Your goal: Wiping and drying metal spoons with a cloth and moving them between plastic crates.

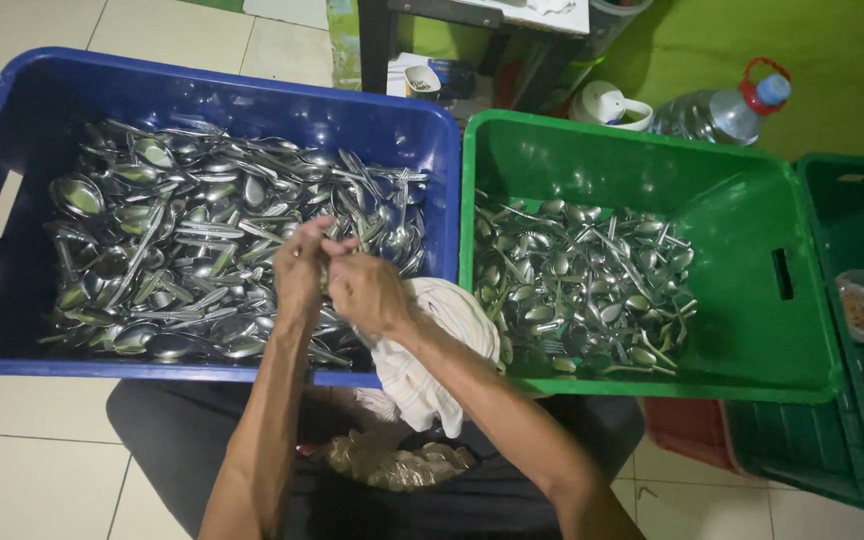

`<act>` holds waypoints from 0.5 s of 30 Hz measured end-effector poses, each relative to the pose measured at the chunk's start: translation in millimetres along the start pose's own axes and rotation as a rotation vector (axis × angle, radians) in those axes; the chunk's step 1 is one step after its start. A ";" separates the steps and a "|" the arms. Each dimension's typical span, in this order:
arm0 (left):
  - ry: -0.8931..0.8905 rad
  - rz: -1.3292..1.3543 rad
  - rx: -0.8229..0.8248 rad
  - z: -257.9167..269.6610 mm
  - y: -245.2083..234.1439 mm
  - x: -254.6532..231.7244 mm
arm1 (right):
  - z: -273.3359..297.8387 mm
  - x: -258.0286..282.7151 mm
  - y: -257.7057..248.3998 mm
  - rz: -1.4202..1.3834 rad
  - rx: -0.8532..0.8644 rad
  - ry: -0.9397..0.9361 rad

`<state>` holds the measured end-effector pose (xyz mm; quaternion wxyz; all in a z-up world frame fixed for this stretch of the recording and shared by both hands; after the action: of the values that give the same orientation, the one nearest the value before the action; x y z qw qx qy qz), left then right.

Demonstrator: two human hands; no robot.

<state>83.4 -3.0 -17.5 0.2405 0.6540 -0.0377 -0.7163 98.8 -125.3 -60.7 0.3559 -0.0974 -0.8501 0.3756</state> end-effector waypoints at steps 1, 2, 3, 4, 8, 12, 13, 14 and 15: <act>0.001 -0.001 0.001 -0.7 -1.9 -3.0 | -3.9 8.1 -14.8 0.000 -0.002 0.000; 0.087 0.030 -0.074 -1.1 -5.5 -7.6 | -6.9 10.6 -28.7 -0.159 0.018 0.278; 0.174 0.063 -0.147 -2.1 -8.0 -11.7 | -8.4 12.9 -42.5 -0.315 0.034 0.556; 0.176 0.064 -0.143 -8.5 -8.0 -5.7 | -19.8 27.7 -50.3 -0.312 0.030 0.554; 0.293 -0.250 -0.209 -10.0 3.7 -13.5 | -25.5 40.6 -34.8 -0.799 0.282 0.815; 0.337 -0.590 -0.236 -10.6 12.0 -23.1 | -0.7 6.4 -15.3 -0.706 0.381 0.590; 0.340 -0.589 -0.236 -17.6 3.6 -22.0 | -0.1 7.9 -17.0 -0.704 0.380 0.587; 0.277 -0.440 -0.264 -25.0 -5.9 -19.2 | 0.2 9.9 -18.4 -0.741 0.406 0.539; 0.211 -0.292 -0.287 -32.1 -14.9 -15.6 | 1.5 12.0 -19.7 -0.778 0.430 0.493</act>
<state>110.1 24.7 -13.3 0.2273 0.6828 0.1848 -0.6693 91.1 -134.7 -41.1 0.6715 0.2160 -0.6177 0.3476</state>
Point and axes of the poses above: each hand's wrist, its own z-axis away from the middle knuckle, its own y-axis out of the palm, x = y × z, the point moved 2 cm from there along -z, towards the middle knuckle, and after that the axes turned 5 degrees about x, right-handed, at the moved point
